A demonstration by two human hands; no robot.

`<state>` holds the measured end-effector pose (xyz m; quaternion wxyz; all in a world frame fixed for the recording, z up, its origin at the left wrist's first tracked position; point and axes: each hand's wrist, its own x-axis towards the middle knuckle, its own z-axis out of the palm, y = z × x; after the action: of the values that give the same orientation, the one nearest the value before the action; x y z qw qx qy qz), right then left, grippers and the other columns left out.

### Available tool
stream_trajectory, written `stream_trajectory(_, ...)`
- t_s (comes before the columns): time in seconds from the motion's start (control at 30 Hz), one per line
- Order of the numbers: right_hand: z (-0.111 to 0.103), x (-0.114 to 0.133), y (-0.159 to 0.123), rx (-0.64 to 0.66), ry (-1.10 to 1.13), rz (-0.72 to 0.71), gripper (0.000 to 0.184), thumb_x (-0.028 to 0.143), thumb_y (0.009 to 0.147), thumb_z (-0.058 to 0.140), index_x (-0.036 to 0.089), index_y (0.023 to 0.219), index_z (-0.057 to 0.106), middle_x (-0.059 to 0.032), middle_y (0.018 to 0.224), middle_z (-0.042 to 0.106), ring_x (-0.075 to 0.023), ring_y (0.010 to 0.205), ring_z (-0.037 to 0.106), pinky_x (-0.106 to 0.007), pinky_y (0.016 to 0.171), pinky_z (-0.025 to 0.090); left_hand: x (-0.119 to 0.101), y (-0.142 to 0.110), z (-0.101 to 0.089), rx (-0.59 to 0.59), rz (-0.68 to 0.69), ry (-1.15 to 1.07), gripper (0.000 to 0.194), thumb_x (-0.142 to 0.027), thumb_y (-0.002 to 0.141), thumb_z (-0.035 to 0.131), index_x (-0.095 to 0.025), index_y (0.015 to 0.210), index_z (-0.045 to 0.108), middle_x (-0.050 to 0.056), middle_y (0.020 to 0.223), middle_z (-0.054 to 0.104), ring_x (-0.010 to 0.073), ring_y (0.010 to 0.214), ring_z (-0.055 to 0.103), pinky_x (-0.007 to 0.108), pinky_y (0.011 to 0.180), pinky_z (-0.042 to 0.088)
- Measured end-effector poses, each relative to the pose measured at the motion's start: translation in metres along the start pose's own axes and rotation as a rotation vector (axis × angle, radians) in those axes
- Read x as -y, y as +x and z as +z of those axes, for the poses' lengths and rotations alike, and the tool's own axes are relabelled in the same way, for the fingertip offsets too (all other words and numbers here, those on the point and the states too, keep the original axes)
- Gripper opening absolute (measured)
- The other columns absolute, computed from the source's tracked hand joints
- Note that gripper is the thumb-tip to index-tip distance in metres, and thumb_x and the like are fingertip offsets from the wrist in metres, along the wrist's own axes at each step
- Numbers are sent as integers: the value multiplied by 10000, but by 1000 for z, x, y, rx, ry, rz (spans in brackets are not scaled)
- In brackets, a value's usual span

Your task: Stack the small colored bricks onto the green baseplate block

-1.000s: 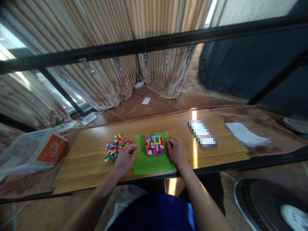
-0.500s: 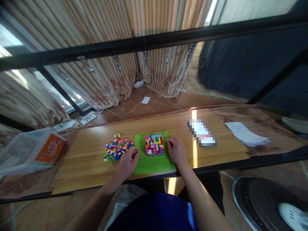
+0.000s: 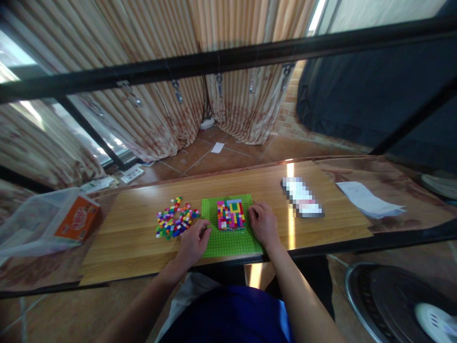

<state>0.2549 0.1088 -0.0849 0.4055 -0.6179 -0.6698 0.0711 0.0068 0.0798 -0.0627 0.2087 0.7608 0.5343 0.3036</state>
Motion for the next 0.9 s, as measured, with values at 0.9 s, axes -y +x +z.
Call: stream_trajectory(0.9, -1, 0, 0, 5, -1, 6, 236, 295, 900, 479, 189, 786, 657, -73, 872, 651, -194, 811, 582, -320, 728, 450, 5, 6, -2, -65, -15, -138, 105, -274, 886, 497, -198, 940, 543, -22, 697, 587, 103, 580, 554, 213, 557, 399)
